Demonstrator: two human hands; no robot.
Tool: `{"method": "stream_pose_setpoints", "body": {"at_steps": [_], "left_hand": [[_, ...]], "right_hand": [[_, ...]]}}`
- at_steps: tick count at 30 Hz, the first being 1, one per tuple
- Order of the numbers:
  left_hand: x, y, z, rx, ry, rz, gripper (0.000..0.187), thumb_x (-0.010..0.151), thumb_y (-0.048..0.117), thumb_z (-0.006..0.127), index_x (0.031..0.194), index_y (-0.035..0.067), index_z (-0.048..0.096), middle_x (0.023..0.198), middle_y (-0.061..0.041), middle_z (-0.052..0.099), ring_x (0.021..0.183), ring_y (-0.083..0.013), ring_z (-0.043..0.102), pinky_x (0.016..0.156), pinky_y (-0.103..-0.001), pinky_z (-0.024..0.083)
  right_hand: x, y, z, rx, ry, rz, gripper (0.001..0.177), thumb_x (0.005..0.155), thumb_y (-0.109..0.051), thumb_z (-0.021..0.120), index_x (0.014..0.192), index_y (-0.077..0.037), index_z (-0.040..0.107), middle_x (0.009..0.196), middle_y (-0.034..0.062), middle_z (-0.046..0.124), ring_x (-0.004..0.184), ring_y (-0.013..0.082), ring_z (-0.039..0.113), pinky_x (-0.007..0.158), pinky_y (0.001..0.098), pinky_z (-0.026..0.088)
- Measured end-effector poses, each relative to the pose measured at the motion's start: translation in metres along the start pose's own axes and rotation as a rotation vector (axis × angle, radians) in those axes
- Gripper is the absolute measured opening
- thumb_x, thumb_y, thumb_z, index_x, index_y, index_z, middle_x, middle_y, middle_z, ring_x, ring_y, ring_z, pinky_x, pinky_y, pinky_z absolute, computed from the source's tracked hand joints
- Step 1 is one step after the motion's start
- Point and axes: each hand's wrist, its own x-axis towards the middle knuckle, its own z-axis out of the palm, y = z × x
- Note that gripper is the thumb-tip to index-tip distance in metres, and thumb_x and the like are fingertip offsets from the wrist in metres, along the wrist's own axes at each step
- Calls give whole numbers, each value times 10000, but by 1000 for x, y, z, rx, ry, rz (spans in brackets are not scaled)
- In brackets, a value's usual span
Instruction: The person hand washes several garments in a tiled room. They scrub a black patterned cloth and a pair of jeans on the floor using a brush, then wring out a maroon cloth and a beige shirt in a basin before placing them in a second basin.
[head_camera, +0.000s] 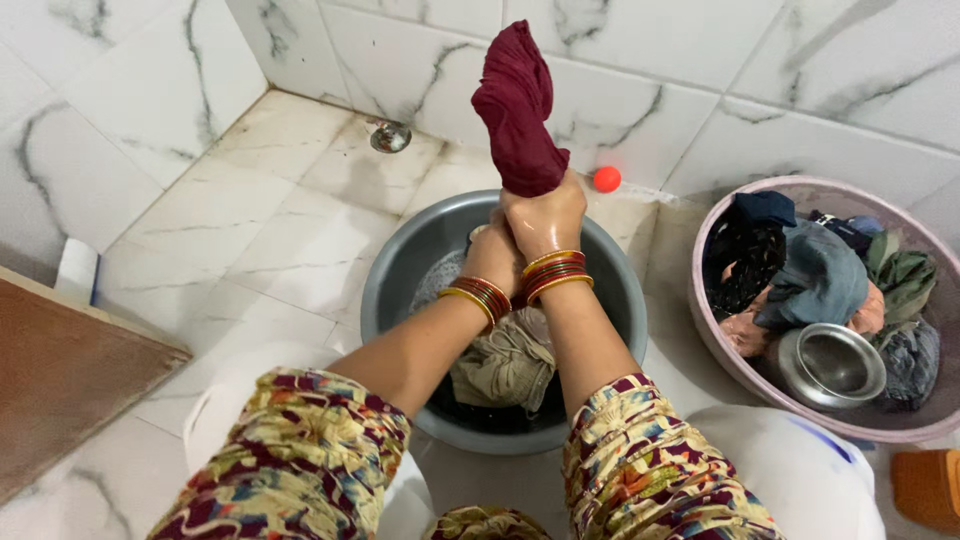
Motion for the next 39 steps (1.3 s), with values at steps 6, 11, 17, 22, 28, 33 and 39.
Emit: {"method": "stream_pose_setpoints", "body": {"at_steps": [6,11,17,22,28,33,39], "left_hand": [[-6,3,3,-341,133,-363,707,811,247,858,1264,-91,433,1097,-258,679,996,-322,729,887,-394,582],[-5,-13,3,-784,-130,-423,452,791,182,754,1191,-3,654,1019,-101,746,864,-217,723,745,-371,583],[-12,-25,-6,-737,-197,-420,338,779,82,748,1097,28,650,921,-99,695,735,-210,661,657,-373,520],[-19,-29,-1,-835,-140,-137,315,729,10,728,1038,16,666,934,-40,709,828,-161,666,759,-311,530],[-21,-27,6,-543,-64,-100,261,772,78,686,1018,-7,664,906,-65,724,852,-142,647,768,-306,524],[-22,-26,9,-464,-48,124,227,831,117,614,1011,-9,668,906,-61,726,879,-124,634,788,-309,528],[-19,-24,18,-365,-62,154,241,791,108,615,985,-31,654,819,-99,705,795,-158,642,735,-335,527]], "right_hand": [[0,-13,-1,155,76,-36,338,672,-134,805,931,25,657,800,131,731,720,213,711,694,353,580],[-10,-22,-1,170,-11,40,284,651,-122,812,855,36,692,776,99,731,708,181,689,674,333,563],[-16,-25,-3,269,-56,236,265,618,-124,819,784,48,702,745,97,731,669,189,678,655,331,559],[-11,-25,-9,296,-48,272,258,628,-135,805,797,39,716,753,95,735,677,201,685,666,342,557],[-6,-21,-17,347,-28,393,251,617,-128,789,802,28,722,765,110,740,688,224,690,680,354,560],[-2,-13,-22,373,-14,474,263,610,-137,786,803,33,732,767,113,742,683,229,689,680,360,559],[1,5,-30,420,0,542,267,615,-133,781,788,65,737,768,131,739,675,232,679,665,362,552]]}}
